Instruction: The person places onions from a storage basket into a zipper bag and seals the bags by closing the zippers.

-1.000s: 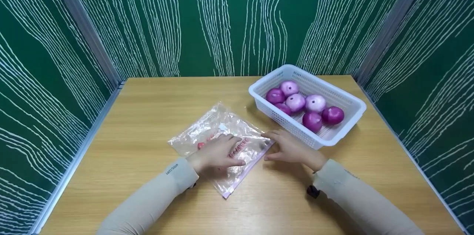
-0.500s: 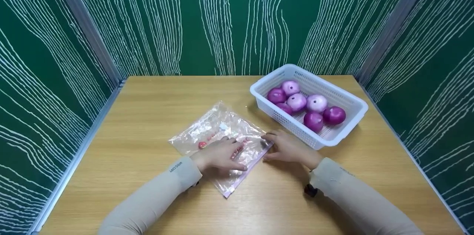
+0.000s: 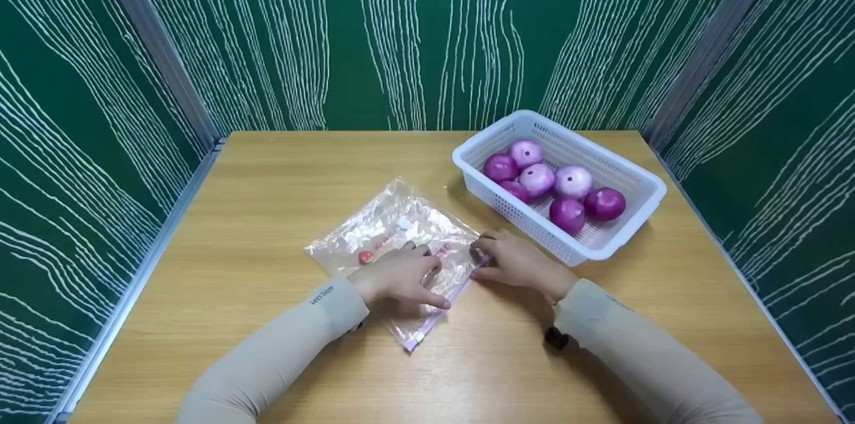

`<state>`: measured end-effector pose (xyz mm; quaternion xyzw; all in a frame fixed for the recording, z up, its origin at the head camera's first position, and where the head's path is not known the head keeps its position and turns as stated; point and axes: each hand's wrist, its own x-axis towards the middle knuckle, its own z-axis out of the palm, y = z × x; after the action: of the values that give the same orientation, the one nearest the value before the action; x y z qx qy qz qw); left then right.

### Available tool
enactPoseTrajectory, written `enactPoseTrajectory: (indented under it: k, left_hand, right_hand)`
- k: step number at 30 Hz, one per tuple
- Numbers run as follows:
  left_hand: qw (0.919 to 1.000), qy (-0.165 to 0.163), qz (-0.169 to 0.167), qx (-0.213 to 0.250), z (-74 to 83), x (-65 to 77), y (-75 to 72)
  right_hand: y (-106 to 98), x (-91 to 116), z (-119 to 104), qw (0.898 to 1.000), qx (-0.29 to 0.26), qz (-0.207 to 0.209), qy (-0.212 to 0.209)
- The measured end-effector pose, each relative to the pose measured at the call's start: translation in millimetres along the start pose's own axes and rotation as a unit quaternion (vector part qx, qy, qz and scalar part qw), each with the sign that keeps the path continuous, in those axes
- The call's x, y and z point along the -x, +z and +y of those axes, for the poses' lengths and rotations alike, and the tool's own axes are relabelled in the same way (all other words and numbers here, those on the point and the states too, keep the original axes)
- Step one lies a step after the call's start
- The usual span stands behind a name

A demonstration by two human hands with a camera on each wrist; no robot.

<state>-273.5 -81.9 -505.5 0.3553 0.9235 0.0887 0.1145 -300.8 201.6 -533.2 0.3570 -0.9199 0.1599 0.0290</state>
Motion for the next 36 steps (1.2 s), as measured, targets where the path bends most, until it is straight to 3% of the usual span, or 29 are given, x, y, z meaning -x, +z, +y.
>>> enactPoseTrajectory:
  k: [12,23,31,36]
  left_hand:
    - [0.9997,-0.004,-0.007,-0.022,5.8,2.4,-1.0]
    - [0.9997,-0.003,-0.005,-0.026,5.6,1.6,1.2]
    - [0.9983,-0.004,0.021,0.055,4.3,0.3,-0.7]
    - [0.9901,-0.009,0.039,0.134,1.3,-2.7,-0.9]
  right_hand:
    - [2.6,-4.8,-2.6,0.999,0.008,0.025,-0.021]
    - [5.2,-7.7,-2.5,0.996,0.017,0.062,-0.067]
    - [3.8,-9.1,-8.8,0.995,0.012,0.083,-0.052]
    - [3.3,-9.7,-11.8,0.996,0.004,0.083,-0.033]
